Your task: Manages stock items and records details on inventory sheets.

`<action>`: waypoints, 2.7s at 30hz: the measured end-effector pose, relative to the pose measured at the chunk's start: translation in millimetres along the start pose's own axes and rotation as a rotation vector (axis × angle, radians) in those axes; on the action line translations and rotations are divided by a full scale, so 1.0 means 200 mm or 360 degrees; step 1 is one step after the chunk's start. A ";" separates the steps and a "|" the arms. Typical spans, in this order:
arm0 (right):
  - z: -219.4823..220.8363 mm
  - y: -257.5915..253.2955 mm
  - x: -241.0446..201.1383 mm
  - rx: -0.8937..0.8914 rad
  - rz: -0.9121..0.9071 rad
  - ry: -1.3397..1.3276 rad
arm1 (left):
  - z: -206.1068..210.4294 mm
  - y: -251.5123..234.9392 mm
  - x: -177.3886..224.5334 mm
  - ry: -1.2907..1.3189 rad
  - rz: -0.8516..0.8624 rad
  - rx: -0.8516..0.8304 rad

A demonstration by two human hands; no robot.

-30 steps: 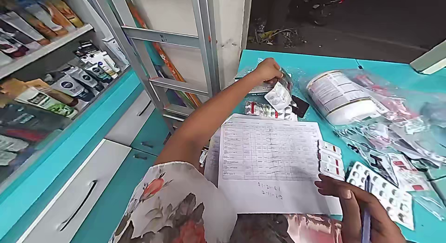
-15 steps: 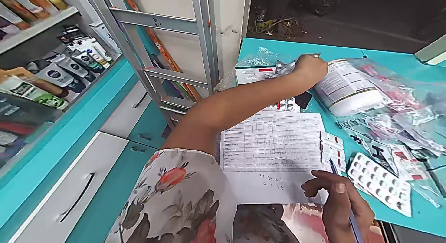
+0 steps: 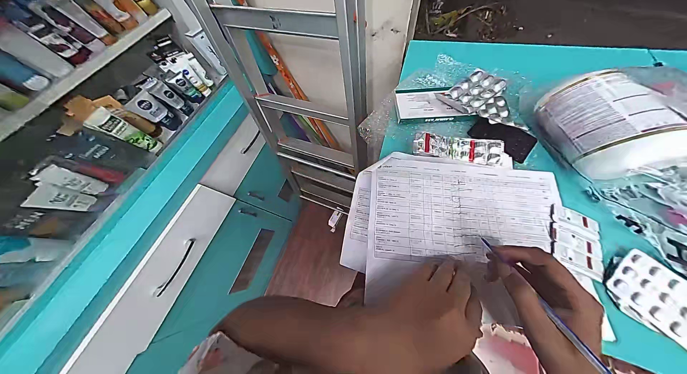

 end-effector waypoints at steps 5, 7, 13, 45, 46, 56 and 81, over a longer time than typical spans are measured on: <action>0.03 -0.02 0.06 0.0047 0.0005 0.0001 | 0.13 0.01 0.01 -0.0021 -0.0126 0.0059; 0.03 -0.02 0.07 0.0064 0.0028 0.0051 | 0.13 0.01 0.01 0.0003 -0.0153 0.0041; 0.03 0.00 0.08 0.0099 0.0044 0.0152 | 0.15 0.02 0.01 0.0005 -0.0142 0.0102; 0.12 0.18 -0.21 0.0184 -0.0850 0.1123 | 0.13 0.04 -0.03 0.0193 -0.0053 0.0137; 0.11 0.18 -0.21 0.0191 -0.0833 0.1103 | 0.13 0.04 -0.03 0.0185 -0.0055 0.0148; -0.03 0.26 -0.15 0.0220 -0.0558 0.0758 | 0.13 0.04 -0.05 0.0273 -0.0137 0.0179; -0.92 0.46 -0.04 0.0622 -0.0038 0.1748 | 0.00 -0.16 0.06 0.0571 -0.0081 0.0035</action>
Point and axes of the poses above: each hand's wrist, its own y-axis away from the middle knuckle, its own z-axis out of the palm, x = y × z, the point moved 8 cm from there along -y, towards the middle knuckle, and after that the axes turned 10 degrees about -x, right-handed, at the moved point
